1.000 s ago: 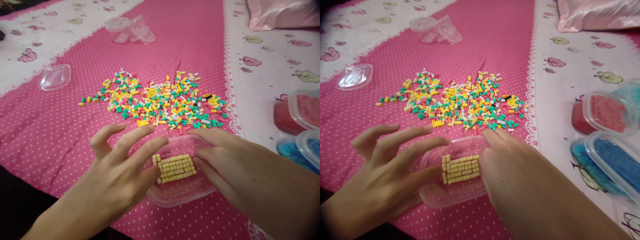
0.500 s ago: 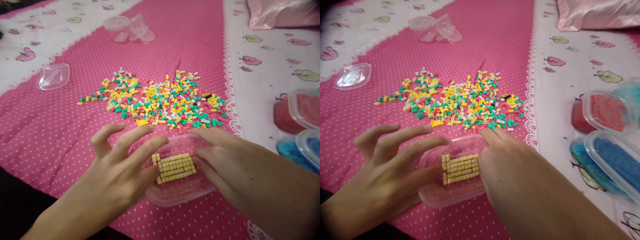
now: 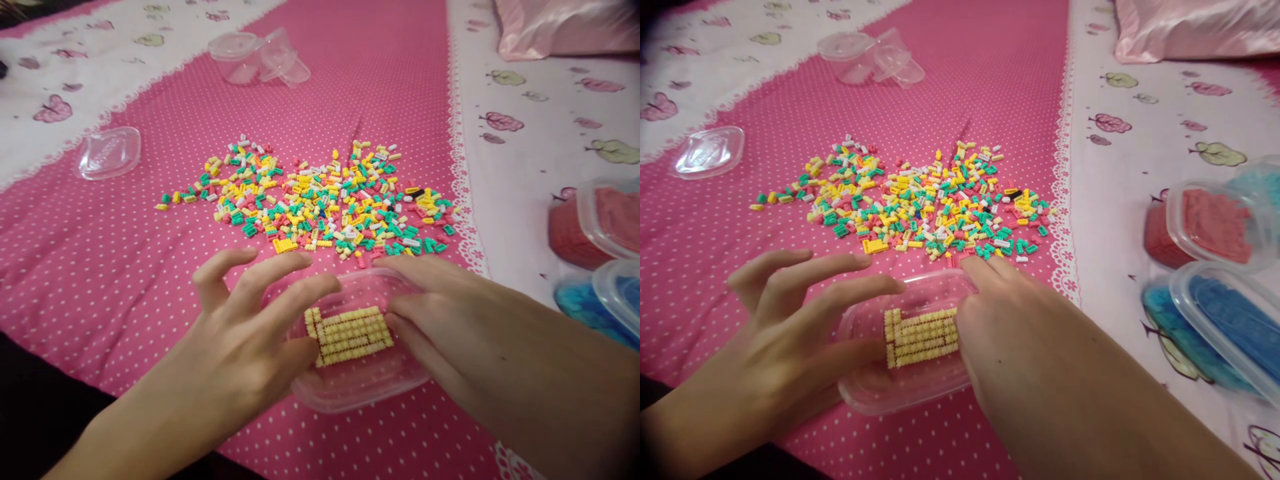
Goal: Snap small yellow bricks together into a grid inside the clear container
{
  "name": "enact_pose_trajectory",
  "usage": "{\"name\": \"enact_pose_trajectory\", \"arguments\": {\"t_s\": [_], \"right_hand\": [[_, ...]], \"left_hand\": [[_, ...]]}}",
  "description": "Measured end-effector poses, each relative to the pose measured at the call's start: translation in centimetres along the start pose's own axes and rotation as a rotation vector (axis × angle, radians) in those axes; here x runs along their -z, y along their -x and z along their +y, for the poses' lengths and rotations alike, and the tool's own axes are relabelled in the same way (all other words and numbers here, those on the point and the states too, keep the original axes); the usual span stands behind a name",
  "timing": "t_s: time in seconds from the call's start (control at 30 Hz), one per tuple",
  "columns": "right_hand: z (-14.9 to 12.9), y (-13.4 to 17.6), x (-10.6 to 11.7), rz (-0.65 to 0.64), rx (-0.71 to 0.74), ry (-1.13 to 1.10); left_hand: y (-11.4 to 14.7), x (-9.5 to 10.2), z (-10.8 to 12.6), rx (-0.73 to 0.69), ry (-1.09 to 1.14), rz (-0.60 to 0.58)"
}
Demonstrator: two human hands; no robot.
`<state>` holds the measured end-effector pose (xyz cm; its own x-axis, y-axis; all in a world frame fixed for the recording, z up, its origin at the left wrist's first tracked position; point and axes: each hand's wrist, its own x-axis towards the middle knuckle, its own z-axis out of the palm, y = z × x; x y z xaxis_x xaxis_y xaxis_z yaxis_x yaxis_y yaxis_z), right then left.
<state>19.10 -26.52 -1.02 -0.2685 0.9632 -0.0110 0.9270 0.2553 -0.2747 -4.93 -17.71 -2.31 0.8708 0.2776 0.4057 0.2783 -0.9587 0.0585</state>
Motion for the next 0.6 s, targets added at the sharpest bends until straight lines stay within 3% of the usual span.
{"name": "enact_pose_trajectory", "arguments": {"t_s": [0.23,0.6], "right_hand": [[-0.11,-0.05,0.07,-0.026,-0.007,-0.015],[0.36,0.40,-0.72,0.005,-0.013,-0.023]], "left_hand": [[0.06,0.33,0.02,0.001,0.002,-0.046],[-0.07,0.43,0.11,-0.001,0.004,0.018]]}}
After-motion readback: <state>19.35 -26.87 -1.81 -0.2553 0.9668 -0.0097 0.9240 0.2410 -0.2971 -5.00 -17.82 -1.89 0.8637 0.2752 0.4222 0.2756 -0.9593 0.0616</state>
